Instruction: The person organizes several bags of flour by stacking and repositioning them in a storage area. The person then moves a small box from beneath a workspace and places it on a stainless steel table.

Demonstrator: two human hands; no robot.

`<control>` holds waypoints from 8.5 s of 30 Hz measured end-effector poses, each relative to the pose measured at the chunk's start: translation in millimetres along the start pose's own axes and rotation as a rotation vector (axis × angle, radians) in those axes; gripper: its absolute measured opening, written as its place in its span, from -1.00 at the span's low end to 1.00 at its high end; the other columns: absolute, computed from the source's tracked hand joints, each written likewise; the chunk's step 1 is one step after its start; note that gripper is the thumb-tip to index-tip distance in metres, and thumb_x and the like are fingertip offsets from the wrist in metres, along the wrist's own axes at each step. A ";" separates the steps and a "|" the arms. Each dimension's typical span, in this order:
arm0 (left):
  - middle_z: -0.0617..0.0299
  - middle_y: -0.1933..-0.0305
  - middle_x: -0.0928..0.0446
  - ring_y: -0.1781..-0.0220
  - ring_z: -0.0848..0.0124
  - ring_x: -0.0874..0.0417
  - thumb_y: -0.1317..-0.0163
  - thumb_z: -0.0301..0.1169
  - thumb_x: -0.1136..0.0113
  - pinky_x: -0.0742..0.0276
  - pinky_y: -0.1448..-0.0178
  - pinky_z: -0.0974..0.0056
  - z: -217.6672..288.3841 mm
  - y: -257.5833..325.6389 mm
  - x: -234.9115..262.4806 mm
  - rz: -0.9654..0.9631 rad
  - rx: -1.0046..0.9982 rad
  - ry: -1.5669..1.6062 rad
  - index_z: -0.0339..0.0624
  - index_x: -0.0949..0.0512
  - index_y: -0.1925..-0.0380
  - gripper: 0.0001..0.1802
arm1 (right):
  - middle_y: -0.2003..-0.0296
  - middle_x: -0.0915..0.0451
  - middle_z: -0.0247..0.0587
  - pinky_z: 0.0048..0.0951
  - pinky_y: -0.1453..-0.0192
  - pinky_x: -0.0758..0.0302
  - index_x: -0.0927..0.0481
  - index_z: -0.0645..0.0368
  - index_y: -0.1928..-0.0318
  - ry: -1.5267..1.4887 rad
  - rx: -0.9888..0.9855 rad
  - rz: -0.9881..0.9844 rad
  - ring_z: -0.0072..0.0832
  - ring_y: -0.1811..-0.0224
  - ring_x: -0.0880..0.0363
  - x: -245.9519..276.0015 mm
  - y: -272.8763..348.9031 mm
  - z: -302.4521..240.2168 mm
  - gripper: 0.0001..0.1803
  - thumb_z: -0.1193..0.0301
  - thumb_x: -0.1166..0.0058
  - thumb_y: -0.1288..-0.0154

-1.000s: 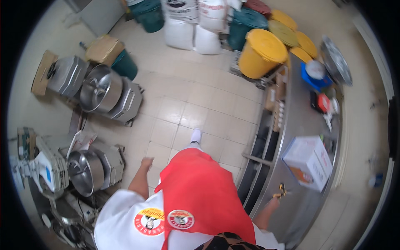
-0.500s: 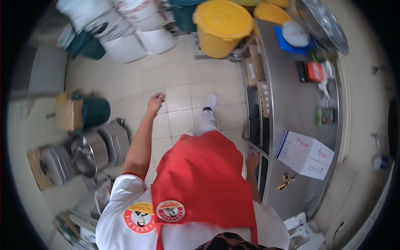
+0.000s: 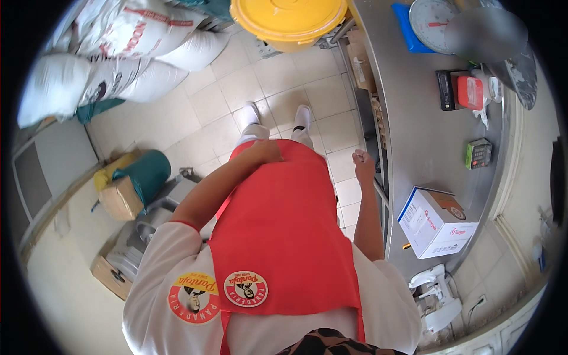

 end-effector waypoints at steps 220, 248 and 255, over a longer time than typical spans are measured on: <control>0.25 -0.47 -0.30 -0.51 0.09 -0.26 -0.37 0.31 0.16 -0.12 -0.52 -0.27 -50.5 -562.6 128.2 -0.762 -1.231 1.735 0.11 -0.27 -0.43 -0.22 | 0.65 -0.36 -0.42 -0.42 0.55 -0.07 -0.63 0.15 0.44 0.805 0.932 1.269 -0.52 0.67 -0.35 -232.6 -64.6 -141.0 -0.75 0.41 -0.37 0.23; -0.03 -0.52 -0.27 -0.48 0.00 -0.35 -0.36 0.24 -0.08 -0.42 -0.33 -0.21 -145.0 -634.6 -131.9 -0.471 0.008 0.723 -0.21 -0.19 -0.47 -0.08 | 0.45 -0.47 0.00 -0.07 0.15 -0.31 -0.44 0.22 0.45 0.387 -0.306 1.160 0.03 0.29 -0.43 -301.1 -29.2 381.2 -0.70 0.33 -0.17 -0.36; 0.10 -0.31 -0.51 -0.33 0.17 -0.53 -0.42 -0.03 -0.11 -0.51 -0.26 0.04 -116.7 -640.6 -40.8 -0.245 -0.145 0.973 -0.17 -0.44 -0.27 -0.43 | 0.32 -0.60 -0.11 -0.03 -0.08 -0.31 -0.57 0.17 0.30 0.443 -0.661 1.133 -0.06 0.11 -0.49 -322.4 16.3 424.0 -0.77 0.27 -0.19 -0.37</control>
Point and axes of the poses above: each hand's wrist, its own y-axis away from the middle knuckle, its own x-axis out of the back of the hand, z = x × y, the point moved 7 cm from there along -y, towards the middle knuckle
